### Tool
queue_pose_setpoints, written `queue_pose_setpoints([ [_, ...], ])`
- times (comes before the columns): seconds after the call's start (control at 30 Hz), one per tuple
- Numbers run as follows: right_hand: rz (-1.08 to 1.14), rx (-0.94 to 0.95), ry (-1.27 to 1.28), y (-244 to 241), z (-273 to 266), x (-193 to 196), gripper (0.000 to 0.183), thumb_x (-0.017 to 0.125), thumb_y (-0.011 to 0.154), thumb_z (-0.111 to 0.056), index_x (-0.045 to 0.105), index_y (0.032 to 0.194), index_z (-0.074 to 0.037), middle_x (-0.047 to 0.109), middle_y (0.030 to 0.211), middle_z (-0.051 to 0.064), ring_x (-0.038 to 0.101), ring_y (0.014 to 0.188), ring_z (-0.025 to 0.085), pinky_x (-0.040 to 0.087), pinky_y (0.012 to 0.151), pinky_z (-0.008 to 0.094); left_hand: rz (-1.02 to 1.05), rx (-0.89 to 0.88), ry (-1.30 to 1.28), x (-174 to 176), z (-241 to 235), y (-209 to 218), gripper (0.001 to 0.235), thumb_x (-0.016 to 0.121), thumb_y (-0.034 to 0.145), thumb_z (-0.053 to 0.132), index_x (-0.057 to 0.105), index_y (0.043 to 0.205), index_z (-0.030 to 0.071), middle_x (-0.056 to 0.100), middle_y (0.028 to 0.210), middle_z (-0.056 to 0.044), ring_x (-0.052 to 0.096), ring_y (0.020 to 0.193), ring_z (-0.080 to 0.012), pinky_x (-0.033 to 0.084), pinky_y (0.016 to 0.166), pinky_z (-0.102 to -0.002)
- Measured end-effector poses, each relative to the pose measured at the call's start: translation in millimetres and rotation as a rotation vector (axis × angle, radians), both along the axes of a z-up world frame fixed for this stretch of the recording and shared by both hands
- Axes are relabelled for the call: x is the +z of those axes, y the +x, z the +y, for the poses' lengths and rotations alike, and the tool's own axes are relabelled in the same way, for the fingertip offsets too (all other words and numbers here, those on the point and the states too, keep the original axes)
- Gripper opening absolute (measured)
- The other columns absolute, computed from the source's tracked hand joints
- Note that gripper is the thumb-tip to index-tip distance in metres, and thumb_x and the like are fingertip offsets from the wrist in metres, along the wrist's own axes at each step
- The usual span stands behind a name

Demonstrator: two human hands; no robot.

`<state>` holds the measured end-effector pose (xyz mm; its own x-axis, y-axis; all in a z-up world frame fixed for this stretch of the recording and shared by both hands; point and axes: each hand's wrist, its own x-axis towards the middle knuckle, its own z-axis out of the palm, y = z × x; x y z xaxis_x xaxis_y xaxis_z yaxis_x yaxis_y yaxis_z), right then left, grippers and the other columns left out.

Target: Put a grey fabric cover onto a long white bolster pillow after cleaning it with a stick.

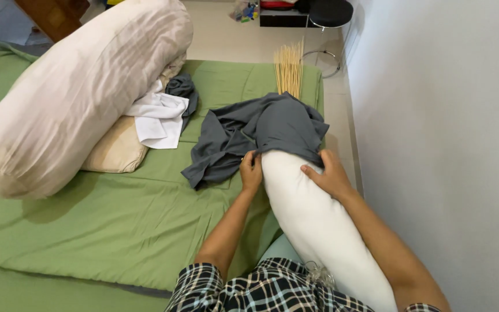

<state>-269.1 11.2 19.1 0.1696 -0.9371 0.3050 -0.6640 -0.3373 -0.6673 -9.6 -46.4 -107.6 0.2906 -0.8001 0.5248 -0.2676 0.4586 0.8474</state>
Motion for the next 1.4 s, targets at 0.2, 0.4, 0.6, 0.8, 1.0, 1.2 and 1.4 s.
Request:
queue_pose_setpoints([
  [0.2, 0.114, 0.006, -0.498, 27, 19, 94, 0.082, 0.087, 0.075, -0.041, 0.052, 0.139, -0.002, 0.05, 0.141, 0.022, 0.048, 0.129, 0.042, 0.042, 0.108, 0.051, -0.061, -0.227, -0.053, 115, 3, -48, 0.009, 0.062, 0.098, 0.008, 0.067, 0.099, 0.001, 0.066, 0.082, -0.01, 0.061, 0.073, -0.0179, 0.049, 0.068, -0.032],
  [0.4, 0.057, -0.042, -0.504, 27, 15, 80, 0.083, 0.091, 0.071, -0.032, 0.051, 0.139, -0.006, 0.052, 0.133, 0.019, 0.051, 0.124, 0.04, 0.043, 0.102, 0.05, -0.109, -0.431, -0.047, 148, 29, -66, 0.008, 0.059, 0.098, 0.007, 0.062, 0.093, 0.002, 0.056, 0.071, -0.015, 0.055, 0.063, -0.0243, 0.044, 0.061, -0.038],
  [0.6, 0.062, -0.128, -0.479, 26, 19, 72, 0.064, 0.078, 0.067, -0.014, 0.052, 0.124, -0.003, 0.054, 0.114, 0.018, 0.052, 0.109, 0.039, 0.044, 0.09, 0.049, -0.295, -0.57, -0.072, 147, 66, -76, 0.017, 0.059, 0.096, 0.014, 0.057, 0.085, 0.002, 0.054, 0.069, -0.018, 0.055, 0.06, -0.0312, 0.041, 0.059, -0.042],
  [0.8, 0.053, -0.19, -0.333, 13, -11, 1, 0.02, 0.049, 0.101, -0.002, 0.054, 0.12, -0.005, 0.055, 0.113, 0.014, 0.053, 0.111, 0.036, 0.044, 0.098, 0.045, -0.378, -0.704, 0.11, 100, 88, -85, 0.029, 0.06, 0.101, 0.021, 0.053, 0.08, 0.002, 0.051, 0.064, -0.018, 0.052, 0.056, -0.0329, 0.039, 0.058, -0.045],
  [1.0, 0.054, 0.174, -0.479, 35, 15, 78, 0.057, 0.07, 0.069, -0.003, 0.063, 0.126, 0.001, 0.053, 0.119, 0.024, 0.049, 0.111, 0.041, 0.041, 0.097, 0.048, -0.403, -0.518, 0.07, 143, 84, -48, 0.022, 0.073, 0.078, 0.024, 0.063, 0.082, 0.004, 0.06, 0.066, -0.018, 0.063, 0.06, -0.0337, 0.048, 0.059, -0.043],
  [1.2, 0.168, 0.304, -0.646, 39, 9, 68, 0.038, 0.062, 0.072, 0.011, 0.069, 0.106, -0.004, 0.067, 0.127, 0.012, 0.059, 0.125, 0.036, 0.045, 0.106, 0.046, -0.407, -0.192, -0.072, 121, 62, -32, 0.021, 0.066, 0.072, 0.003, 0.058, 0.091, 0.003, 0.062, 0.088, -0.017, 0.063, 0.083, -0.0379, 0.051, 0.074, -0.044],
  [1.4, 0.187, 0.255, -0.26, 41, 4, 41, 0.04, 0.058, 0.068, 0.012, 0.066, 0.105, -0.001, 0.068, 0.109, 0.017, 0.063, 0.108, 0.039, 0.051, 0.093, 0.044, -0.363, -0.003, -0.123, 124, 59, -34, 0.036, 0.063, 0.065, -0.008, 0.053, 0.098, 0.003, 0.054, 0.097, -0.015, 0.054, 0.092, -0.0386, 0.045, 0.081, -0.045],
])
